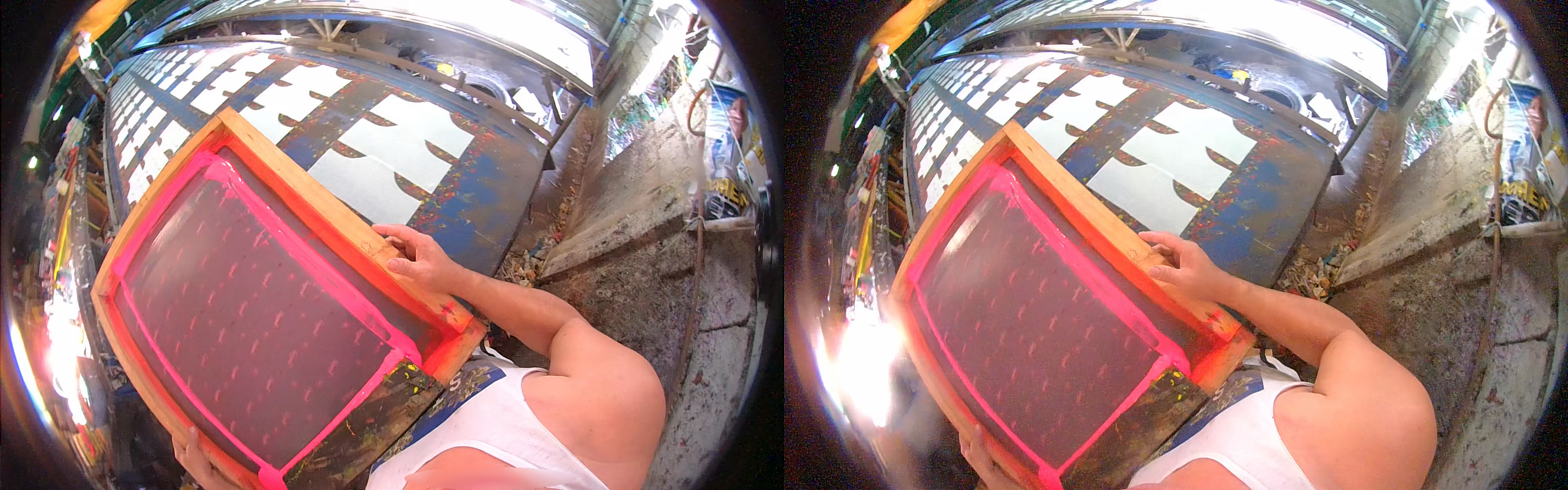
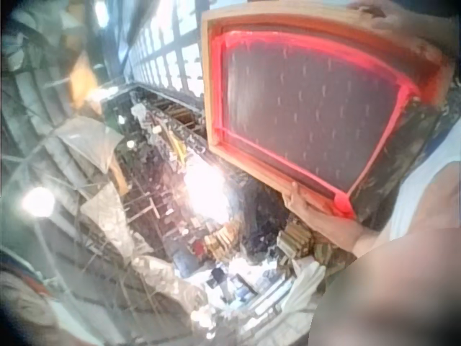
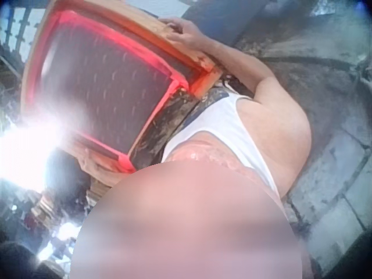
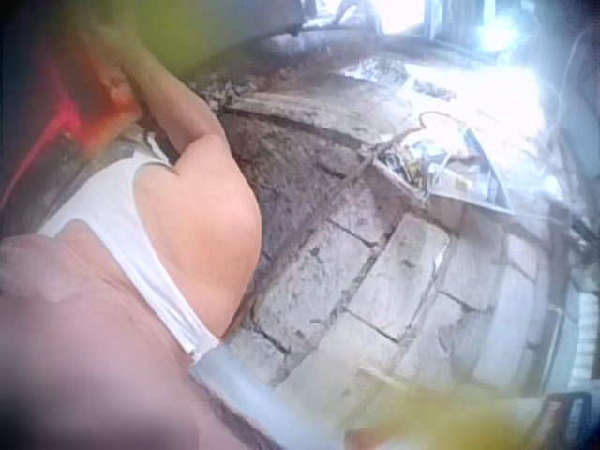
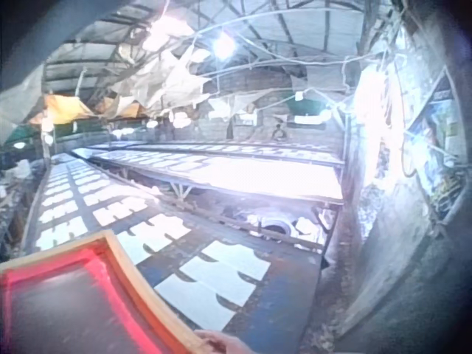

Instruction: The person uses a squeegee to pull pink ink across a screen-printing frame placed over a large flat surface with a checkered pattern. The person repeatedly repositions the frame and pulls the squeegee to transfer ink through the screen mesh onto the surface below.

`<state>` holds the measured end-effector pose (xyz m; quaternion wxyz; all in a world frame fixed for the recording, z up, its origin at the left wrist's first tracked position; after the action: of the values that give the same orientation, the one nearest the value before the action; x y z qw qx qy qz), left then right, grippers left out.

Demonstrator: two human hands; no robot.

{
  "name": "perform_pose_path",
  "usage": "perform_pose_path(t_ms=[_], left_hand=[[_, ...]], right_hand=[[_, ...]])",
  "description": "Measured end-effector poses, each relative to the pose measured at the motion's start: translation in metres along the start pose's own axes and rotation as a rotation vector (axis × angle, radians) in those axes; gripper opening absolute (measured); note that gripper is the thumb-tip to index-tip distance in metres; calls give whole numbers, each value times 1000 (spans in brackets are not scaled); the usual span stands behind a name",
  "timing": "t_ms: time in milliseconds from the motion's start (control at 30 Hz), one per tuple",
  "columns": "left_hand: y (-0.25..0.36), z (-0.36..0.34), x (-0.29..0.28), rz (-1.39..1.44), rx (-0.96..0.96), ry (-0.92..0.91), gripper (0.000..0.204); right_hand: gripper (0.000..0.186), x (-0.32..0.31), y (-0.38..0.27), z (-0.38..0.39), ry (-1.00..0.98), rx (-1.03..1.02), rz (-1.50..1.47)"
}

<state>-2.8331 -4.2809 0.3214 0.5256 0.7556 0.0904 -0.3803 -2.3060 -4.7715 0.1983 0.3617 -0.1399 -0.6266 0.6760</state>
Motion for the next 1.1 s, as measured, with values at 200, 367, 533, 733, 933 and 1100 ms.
perform_pose_path(t_ms=[200, 367, 533, 733, 933, 1100], left_hand=[[54, -44, 45, -8, 581, -190, 68], [111, -40, 109, -193, 34, -73, 60], [236, 6, 233, -122, 25, -97, 62], [359, 49, 351, -102, 77, -110, 63], [444, 55, 422, -117, 157, -143, 64], [496, 53, 470, -117, 232, -172, 64]], right_hand=[[84, -56, -10, 29, 92, -22, -19], [83, -137, -19, 48, 165, -92, 25], [83, -265, -29, 64, 200, -107, 18], [84, -403, -58, 103, 246, -102, 17], [90, -469, -51, 119, 300, -98, -109], [90, -506, -54, 121, 362, -105, -125]])
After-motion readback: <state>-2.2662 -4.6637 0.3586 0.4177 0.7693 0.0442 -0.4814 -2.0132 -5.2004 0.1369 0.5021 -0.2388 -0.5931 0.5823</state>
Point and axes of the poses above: each hand's wrist, its own z-axis away from the middle knuckle, its own x-axis out of the palm, y = z × x, the point moved 5 cm from there along -z, towards the middle knuckle, and after that the axes turned 13 degrees about x, right-handed, at the moved point
